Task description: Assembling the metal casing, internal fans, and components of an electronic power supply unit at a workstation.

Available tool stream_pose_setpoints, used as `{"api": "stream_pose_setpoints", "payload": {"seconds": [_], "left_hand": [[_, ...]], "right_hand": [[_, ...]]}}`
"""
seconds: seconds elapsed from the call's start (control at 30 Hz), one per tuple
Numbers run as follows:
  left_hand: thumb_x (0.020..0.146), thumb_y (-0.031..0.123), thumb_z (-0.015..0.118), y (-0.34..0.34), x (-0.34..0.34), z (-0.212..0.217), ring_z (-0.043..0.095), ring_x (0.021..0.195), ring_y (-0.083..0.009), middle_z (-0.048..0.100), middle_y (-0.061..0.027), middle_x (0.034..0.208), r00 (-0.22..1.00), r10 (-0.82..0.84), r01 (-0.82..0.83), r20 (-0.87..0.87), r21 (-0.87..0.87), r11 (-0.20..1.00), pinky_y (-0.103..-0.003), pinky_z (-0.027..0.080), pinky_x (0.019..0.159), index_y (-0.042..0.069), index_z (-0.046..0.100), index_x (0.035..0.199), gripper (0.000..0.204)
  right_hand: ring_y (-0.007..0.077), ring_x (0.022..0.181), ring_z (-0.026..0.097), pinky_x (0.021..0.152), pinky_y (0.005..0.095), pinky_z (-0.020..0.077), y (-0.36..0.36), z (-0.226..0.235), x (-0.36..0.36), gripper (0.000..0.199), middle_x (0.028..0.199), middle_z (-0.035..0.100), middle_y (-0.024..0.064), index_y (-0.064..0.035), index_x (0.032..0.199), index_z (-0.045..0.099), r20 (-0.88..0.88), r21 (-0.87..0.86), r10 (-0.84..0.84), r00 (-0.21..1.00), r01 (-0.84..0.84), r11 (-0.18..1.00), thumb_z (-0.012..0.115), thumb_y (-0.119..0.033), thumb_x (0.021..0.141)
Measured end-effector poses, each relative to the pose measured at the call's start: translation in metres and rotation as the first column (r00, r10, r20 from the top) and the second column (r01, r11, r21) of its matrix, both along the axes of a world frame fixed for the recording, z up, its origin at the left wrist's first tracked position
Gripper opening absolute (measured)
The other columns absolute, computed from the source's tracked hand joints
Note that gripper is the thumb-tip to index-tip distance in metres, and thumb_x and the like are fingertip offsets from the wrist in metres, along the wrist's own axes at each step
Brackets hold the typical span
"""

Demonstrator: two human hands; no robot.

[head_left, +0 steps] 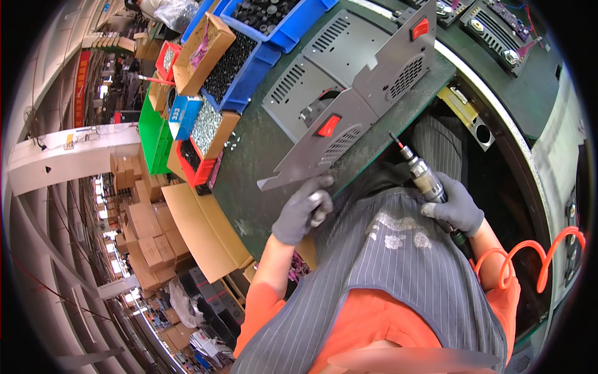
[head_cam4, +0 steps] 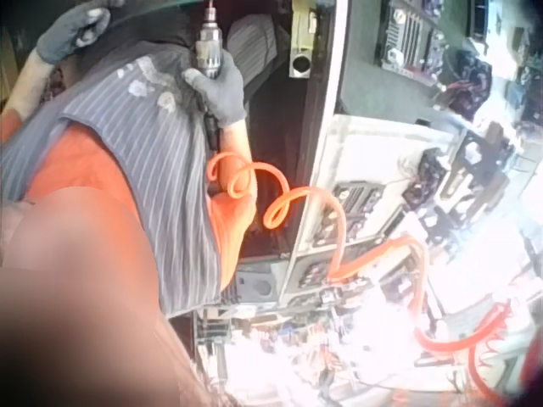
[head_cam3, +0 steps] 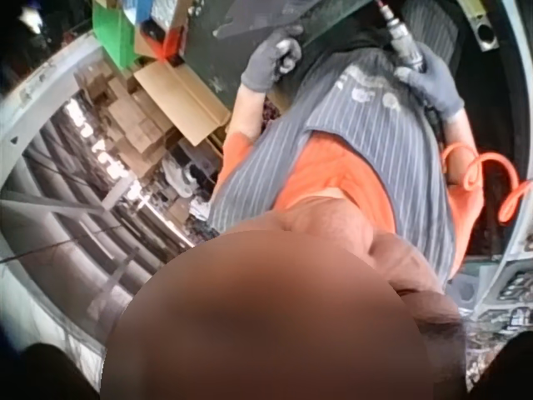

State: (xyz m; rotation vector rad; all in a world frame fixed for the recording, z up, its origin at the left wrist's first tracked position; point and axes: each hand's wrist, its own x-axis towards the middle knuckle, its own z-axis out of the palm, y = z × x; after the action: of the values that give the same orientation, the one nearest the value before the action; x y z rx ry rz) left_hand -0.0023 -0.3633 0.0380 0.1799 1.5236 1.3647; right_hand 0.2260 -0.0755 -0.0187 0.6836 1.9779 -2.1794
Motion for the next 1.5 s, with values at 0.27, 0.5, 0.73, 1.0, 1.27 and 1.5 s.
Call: {"api": "stream_pose_setpoints", "payload": {"seconds": [0.27,0.5,0.73,1.0,1.27,1.5], "left_hand": [[0.099,0.016,0.057,0.101,0.010,-0.018,0.054,0.068,-0.0063,0.065,-0.0085,0.092,0.940,-0.091,-0.022,0.328,0.325,0.945,-0.017,0.041,0.053,0.005,0.058,0.123,0.027],[0.101,0.018,0.058,0.139,0.002,-0.034,0.047,0.069,-0.0079,0.069,-0.0046,0.100,0.785,-0.181,-0.214,0.593,0.534,0.818,-0.020,0.041,0.057,0.004,0.058,0.126,0.029],[0.101,0.027,0.060,0.142,0.006,-0.023,0.044,0.058,-0.0045,0.068,-0.0012,0.083,0.848,-0.139,-0.142,0.511,0.473,0.869,-0.018,0.036,0.048,0.001,0.060,0.119,0.032],[0.099,0.030,0.063,0.141,0.010,-0.017,0.042,0.054,-0.0026,0.061,0.0010,0.074,0.995,-0.080,0.054,0.056,0.358,0.932,-0.018,0.033,0.046,-0.003,0.064,0.112,0.036],[0.094,0.045,0.063,0.155,0.026,0.042,0.064,0.082,-0.0167,0.068,-0.0080,0.101,0.692,-0.579,0.585,-0.432,-0.135,0.800,-0.031,0.052,0.075,0.002,0.069,0.114,0.048],[0.079,0.043,0.074,0.197,-0.021,0.171,0.056,0.066,-0.0147,0.067,-0.0072,0.081,-0.236,-0.319,0.322,-0.918,-0.383,0.865,-0.030,0.043,0.061,0.004,0.070,0.117,0.054]], "right_hand": [[0.0139,0.090,0.058,0.084,0.0304,0.0480,0.014,0.048,0.015,0.077,0.100,0.063,0.0060,0.0036,0.125,0.059,-0.028,-0.114,0.052,0.998,-0.055,0.992,0.086,-0.035,0.064],[0.0183,0.095,0.061,0.089,0.0331,0.0487,0.018,0.066,0.029,0.084,0.108,0.063,0.0097,0.0032,0.126,0.059,-0.068,-0.121,0.081,0.994,-0.089,0.989,0.087,-0.042,0.061],[0.0185,0.094,0.061,0.087,0.0336,0.0489,0.013,0.053,0.023,0.078,0.106,0.062,0.0094,0.0019,0.125,0.059,-0.119,-0.147,0.090,0.989,-0.108,0.983,0.086,-0.036,0.062],[0.0187,0.091,0.061,0.086,0.0332,0.0492,0.015,0.058,0.025,0.076,0.105,0.062,0.0094,0.0012,0.124,0.060,-0.081,-0.093,0.124,0.989,-0.132,0.987,0.088,-0.029,0.061],[0.0129,0.078,0.057,0.075,0.0304,0.0496,0.026,0.043,0.014,0.068,0.090,0.062,0.0045,0.0012,0.120,0.060,-0.093,-0.069,-0.019,0.995,0.013,0.998,0.084,-0.034,0.067],[0.0134,0.085,0.056,0.080,0.0306,0.0483,0.038,0.023,-0.007,0.071,0.094,0.062,0.0055,0.0025,0.123,0.059,-0.114,-0.028,-0.020,0.993,0.017,0.999,0.084,-0.037,0.070]]}}
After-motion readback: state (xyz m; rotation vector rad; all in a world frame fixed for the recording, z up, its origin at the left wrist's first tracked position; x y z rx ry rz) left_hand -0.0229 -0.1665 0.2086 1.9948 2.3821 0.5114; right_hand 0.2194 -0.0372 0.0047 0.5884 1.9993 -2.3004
